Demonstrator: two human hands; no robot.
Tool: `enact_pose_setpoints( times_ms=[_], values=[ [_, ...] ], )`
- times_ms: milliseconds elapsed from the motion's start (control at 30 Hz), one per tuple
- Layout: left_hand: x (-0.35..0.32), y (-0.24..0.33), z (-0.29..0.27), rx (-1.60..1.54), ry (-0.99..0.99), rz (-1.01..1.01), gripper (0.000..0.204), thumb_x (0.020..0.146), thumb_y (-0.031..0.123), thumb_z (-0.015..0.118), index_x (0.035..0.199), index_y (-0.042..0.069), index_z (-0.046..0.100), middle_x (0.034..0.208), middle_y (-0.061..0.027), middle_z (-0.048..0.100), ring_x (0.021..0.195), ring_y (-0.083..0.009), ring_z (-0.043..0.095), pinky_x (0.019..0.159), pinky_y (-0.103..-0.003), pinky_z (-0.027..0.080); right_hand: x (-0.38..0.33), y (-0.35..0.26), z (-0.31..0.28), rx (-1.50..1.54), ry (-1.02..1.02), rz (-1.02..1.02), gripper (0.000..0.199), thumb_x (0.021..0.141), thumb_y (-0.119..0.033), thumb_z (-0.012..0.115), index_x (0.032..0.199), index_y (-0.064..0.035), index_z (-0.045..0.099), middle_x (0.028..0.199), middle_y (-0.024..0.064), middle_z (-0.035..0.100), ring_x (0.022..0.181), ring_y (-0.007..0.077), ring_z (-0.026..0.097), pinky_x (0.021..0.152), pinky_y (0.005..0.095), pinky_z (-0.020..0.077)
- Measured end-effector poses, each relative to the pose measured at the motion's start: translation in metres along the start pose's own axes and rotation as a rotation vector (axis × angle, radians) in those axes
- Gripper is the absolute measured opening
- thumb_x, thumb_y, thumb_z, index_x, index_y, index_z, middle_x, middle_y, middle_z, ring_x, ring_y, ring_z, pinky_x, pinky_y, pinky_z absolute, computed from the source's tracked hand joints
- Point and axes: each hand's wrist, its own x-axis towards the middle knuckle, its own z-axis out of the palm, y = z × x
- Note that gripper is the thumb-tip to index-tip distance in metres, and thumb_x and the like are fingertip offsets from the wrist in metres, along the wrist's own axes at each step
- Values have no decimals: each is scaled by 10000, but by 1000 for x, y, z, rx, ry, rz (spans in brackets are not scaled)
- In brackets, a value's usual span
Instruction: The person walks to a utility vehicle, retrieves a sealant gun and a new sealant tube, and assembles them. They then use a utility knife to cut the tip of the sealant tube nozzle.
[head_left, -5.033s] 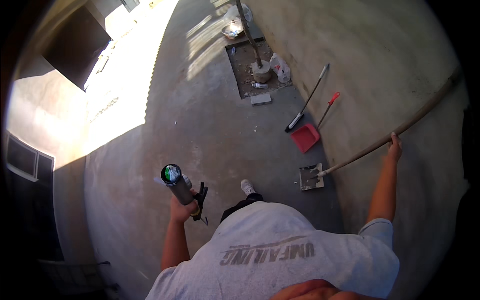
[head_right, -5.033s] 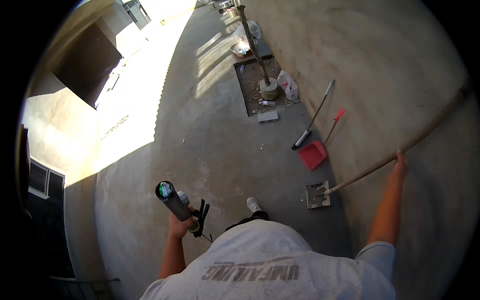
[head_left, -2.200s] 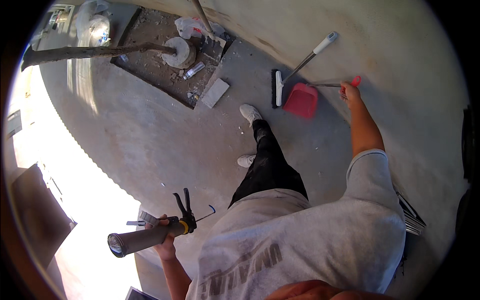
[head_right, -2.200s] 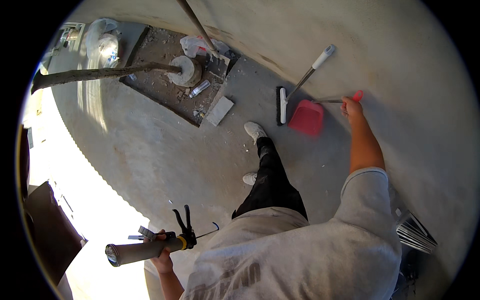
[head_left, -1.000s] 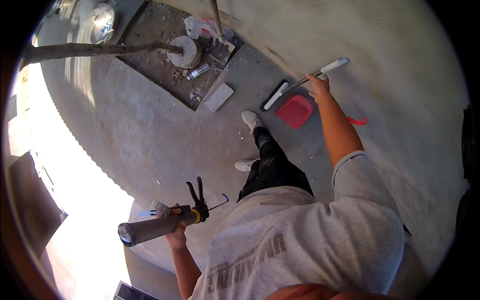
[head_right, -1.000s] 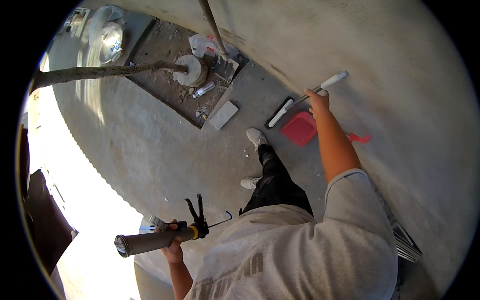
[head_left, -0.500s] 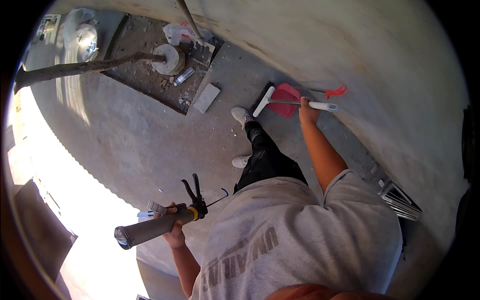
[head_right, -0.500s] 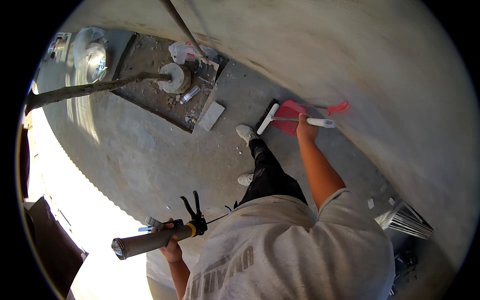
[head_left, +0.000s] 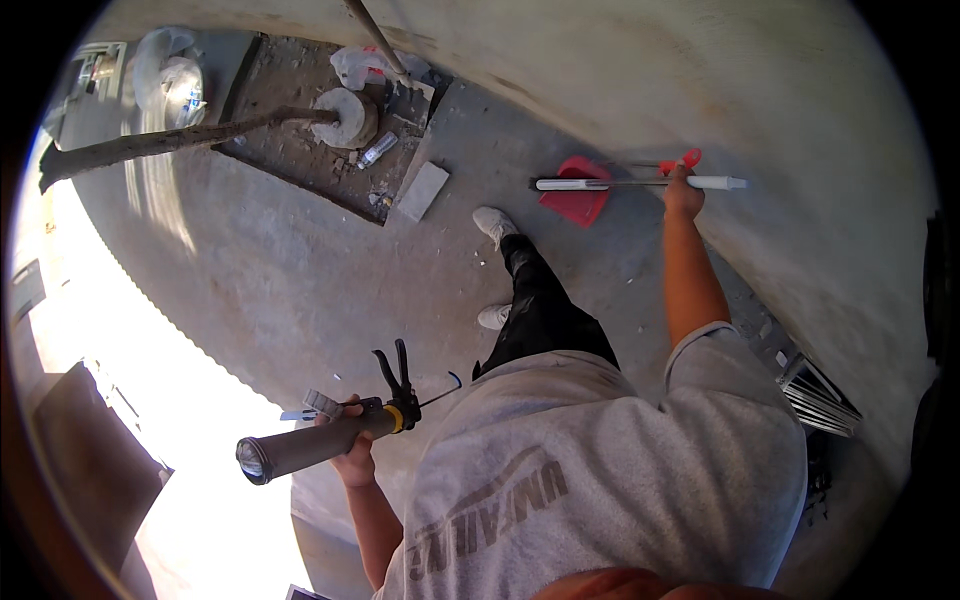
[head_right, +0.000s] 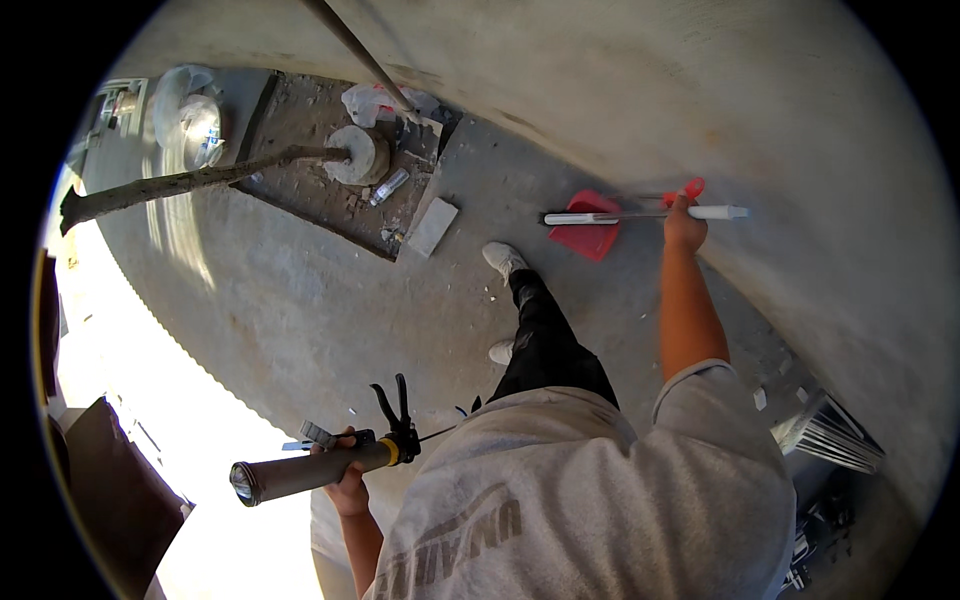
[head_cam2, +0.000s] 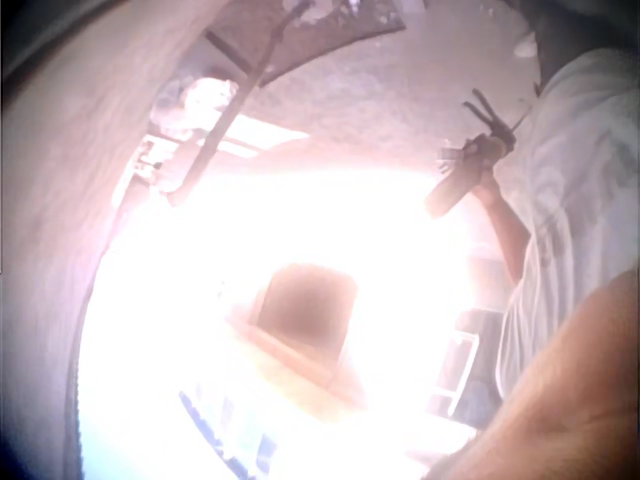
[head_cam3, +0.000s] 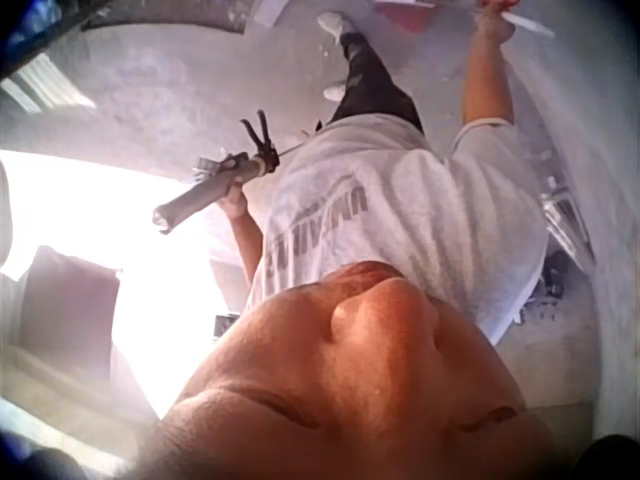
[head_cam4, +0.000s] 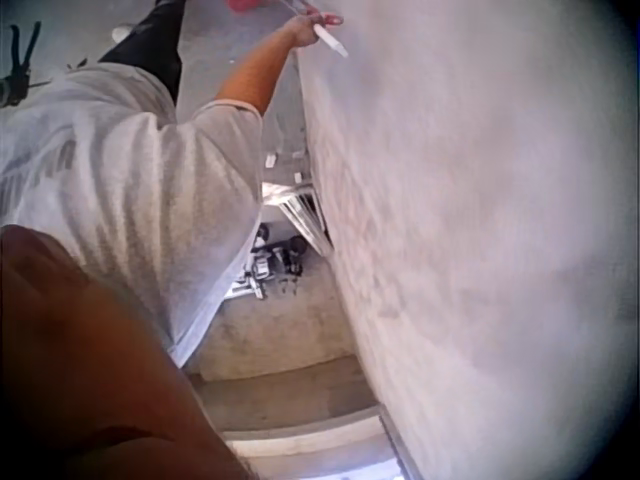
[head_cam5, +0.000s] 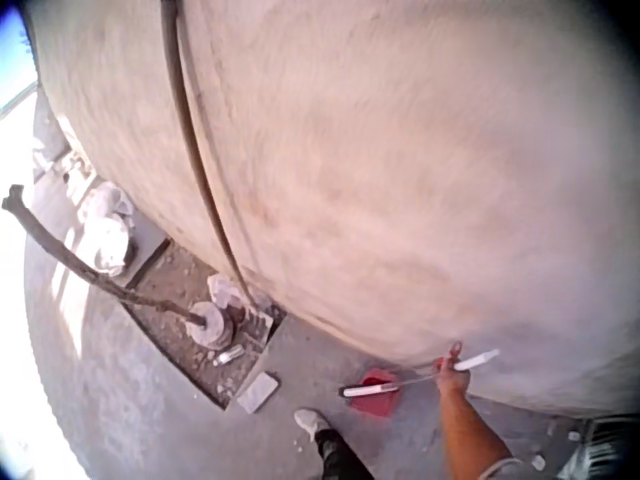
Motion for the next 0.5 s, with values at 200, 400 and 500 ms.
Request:
enact_pose_setpoints(
  times_ms=[200,400,500],
  values=[
    [3,5,8,-29,38,-56,593,803,321,861,1252,14,624,1209,-102,683,1267,-321,654,1078,-522,535,-2,2,35,131,-128,249,393,949,-478,808,1146,-144,746,987,5,713,740,131,632,562,341,533],
    [11,7,2,22,22,-122,639,773,227,900,1297,27,596,1235,-157,702,1226,-301,672,1058,-482,558,6,12,44,100,-388,177,385,969,-351,805,1221,-155,591,866,1,655,645,125,627,486,298,481],
    [9,8,6,103,30,-140,549,755,150,864,1239,24,638,1243,-160,697,1220,-305,675,1046,-477,564,13,14,50,87,-449,153,345,977,-316,799,1185,-147,583,858,21,663,600,140,652,480,296,508]
  ],
)
